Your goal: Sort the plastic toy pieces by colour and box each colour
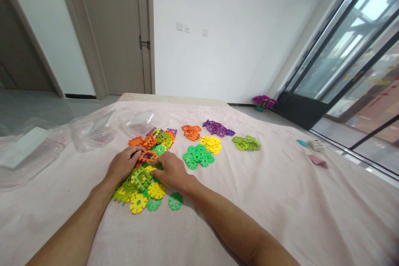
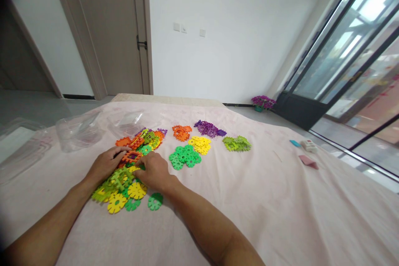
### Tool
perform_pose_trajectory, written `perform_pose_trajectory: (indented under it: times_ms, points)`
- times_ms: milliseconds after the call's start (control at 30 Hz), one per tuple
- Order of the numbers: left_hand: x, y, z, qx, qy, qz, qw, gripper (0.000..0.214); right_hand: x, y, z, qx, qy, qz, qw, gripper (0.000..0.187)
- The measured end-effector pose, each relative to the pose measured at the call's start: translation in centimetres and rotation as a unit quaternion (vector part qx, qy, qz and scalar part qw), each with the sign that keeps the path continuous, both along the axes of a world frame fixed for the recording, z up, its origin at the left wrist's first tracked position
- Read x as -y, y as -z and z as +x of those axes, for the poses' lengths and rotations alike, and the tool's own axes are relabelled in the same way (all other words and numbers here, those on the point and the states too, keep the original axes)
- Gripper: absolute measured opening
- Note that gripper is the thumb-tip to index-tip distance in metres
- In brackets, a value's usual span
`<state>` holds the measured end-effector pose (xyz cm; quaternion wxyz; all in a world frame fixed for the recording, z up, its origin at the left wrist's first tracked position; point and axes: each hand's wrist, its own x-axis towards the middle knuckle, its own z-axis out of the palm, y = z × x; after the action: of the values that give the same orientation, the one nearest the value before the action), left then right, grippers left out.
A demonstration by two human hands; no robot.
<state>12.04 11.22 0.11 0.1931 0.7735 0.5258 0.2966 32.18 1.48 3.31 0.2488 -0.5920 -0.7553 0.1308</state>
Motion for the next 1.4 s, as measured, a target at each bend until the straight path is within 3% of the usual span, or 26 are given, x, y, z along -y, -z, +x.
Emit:
perform_pose_trajectory:
  times_ms: [200,600,1033,1267,1400]
  points:
    - [0.0,0.0,0.0,0.006,-0.003,-0.002,1.000,0.043,0.4,-0.6,0.2,0.046,-0.017,0.000,0.999,0.037]
    - [0.0,0.2,-0.1,0.006,0.000,0.000,1.000,0.043,0.7,-0.9,-0.3,0.021,-0.002,-0.014,1.000,0.033]
    - [0.0,-0.2,0.0,-0.010,0.002,-0.007,1.000,0.043,0.5,-0.6,-0.3,0.012,-0.068,0.023,0.997,0.029]
    - [0.1,0.0,0.0,-0.007,-0.001,0.000,1.000,0.042,0.3,-0.4,-0.2,0.066,-0.118,0.038,0.990,0.042]
    - [0.0,0.0,0.0,-0.009,-0.003,-0.006,1.000,0.042,0.0,-0.1,0.0,0.089,-0.140,0.044,0.985,0.040]
